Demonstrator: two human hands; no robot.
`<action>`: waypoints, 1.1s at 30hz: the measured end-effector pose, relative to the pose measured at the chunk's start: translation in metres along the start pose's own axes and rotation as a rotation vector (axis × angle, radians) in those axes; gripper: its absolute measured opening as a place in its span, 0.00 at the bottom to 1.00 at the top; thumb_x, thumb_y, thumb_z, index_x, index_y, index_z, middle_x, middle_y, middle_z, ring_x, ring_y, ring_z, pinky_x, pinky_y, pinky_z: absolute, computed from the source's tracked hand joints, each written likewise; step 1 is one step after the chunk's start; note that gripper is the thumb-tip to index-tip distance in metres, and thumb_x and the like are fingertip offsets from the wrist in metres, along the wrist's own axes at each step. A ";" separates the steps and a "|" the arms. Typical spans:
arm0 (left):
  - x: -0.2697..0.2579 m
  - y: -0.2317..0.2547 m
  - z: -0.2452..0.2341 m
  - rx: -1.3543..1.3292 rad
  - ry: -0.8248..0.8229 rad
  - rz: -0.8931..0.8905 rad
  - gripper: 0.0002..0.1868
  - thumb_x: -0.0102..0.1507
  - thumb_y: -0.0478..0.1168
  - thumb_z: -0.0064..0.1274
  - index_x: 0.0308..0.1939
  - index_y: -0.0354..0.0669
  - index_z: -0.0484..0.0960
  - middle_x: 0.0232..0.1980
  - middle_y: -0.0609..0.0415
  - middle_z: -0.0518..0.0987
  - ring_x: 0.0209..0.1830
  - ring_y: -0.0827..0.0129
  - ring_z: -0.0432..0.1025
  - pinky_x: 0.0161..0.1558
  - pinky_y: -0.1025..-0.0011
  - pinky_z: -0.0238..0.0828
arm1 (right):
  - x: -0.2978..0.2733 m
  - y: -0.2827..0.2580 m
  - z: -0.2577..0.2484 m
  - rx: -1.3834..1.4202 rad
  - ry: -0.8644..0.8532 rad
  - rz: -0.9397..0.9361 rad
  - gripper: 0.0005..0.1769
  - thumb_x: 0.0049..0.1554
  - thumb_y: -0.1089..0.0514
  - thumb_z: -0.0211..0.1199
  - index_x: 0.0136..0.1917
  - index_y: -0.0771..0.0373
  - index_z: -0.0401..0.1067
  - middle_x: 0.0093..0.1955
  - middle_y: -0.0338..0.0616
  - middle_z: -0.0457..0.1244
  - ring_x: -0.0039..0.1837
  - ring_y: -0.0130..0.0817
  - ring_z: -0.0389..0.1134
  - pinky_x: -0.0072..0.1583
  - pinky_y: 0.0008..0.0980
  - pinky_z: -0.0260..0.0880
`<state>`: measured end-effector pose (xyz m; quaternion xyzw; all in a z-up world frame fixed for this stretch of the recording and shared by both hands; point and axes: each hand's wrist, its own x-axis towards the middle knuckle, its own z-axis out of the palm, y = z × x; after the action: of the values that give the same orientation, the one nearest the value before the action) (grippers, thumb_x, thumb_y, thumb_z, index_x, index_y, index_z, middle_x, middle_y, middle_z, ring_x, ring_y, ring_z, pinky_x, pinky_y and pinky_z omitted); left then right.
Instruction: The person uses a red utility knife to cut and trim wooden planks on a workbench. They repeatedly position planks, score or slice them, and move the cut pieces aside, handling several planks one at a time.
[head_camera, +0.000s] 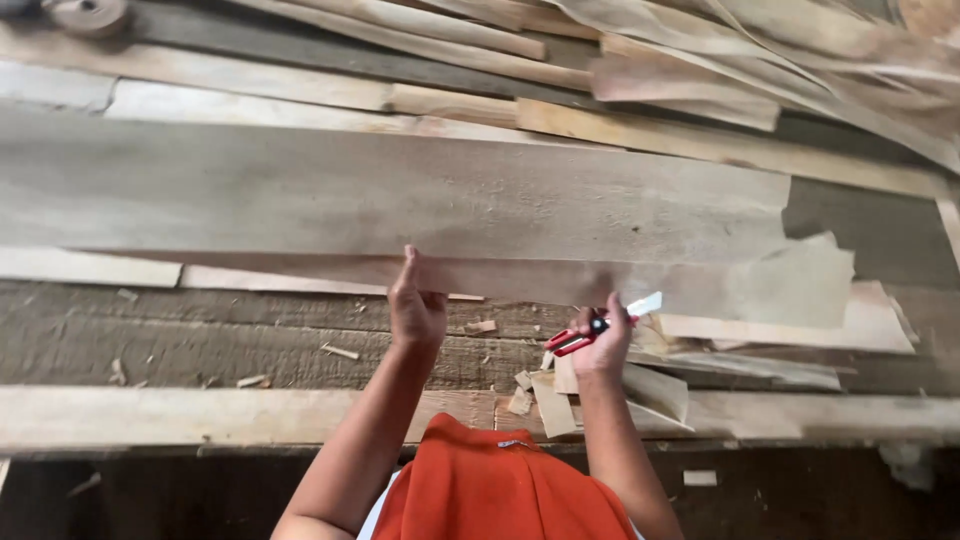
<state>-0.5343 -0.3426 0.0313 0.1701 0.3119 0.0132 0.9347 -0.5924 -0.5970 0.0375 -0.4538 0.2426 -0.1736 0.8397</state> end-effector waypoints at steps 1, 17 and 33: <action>-0.003 0.018 0.002 -0.020 0.010 0.020 0.18 0.59 0.53 0.68 0.43 0.45 0.86 0.43 0.48 0.86 0.41 0.62 0.83 0.51 0.65 0.80 | -0.002 0.006 0.006 -0.011 -0.025 0.012 0.22 0.62 0.38 0.61 0.36 0.50 0.58 0.18 0.41 0.48 0.23 0.34 0.51 0.34 0.28 0.55; 0.054 0.292 -0.126 -0.020 0.564 0.554 0.38 0.53 0.60 0.73 0.50 0.29 0.81 0.46 0.32 0.81 0.42 0.50 0.81 0.45 0.51 0.83 | -0.174 0.173 0.169 -0.597 -0.643 0.368 0.12 0.61 0.56 0.61 0.40 0.65 0.76 0.26 0.57 0.66 0.18 0.28 0.53 0.21 0.23 0.48; 0.078 0.443 -0.218 -0.037 0.632 0.560 0.25 0.55 0.51 0.71 0.46 0.37 0.82 0.39 0.46 0.81 0.35 0.64 0.81 0.38 0.63 0.81 | -0.216 0.189 0.327 -1.545 -0.838 -0.474 0.26 0.56 0.46 0.70 0.66 0.43 0.71 0.63 0.39 0.63 0.52 0.53 0.73 0.53 0.53 0.78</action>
<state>-0.5631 0.1521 -0.0327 0.2189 0.5248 0.3237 0.7563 -0.5720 -0.1649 0.0852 -0.9541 -0.1334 0.0484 0.2636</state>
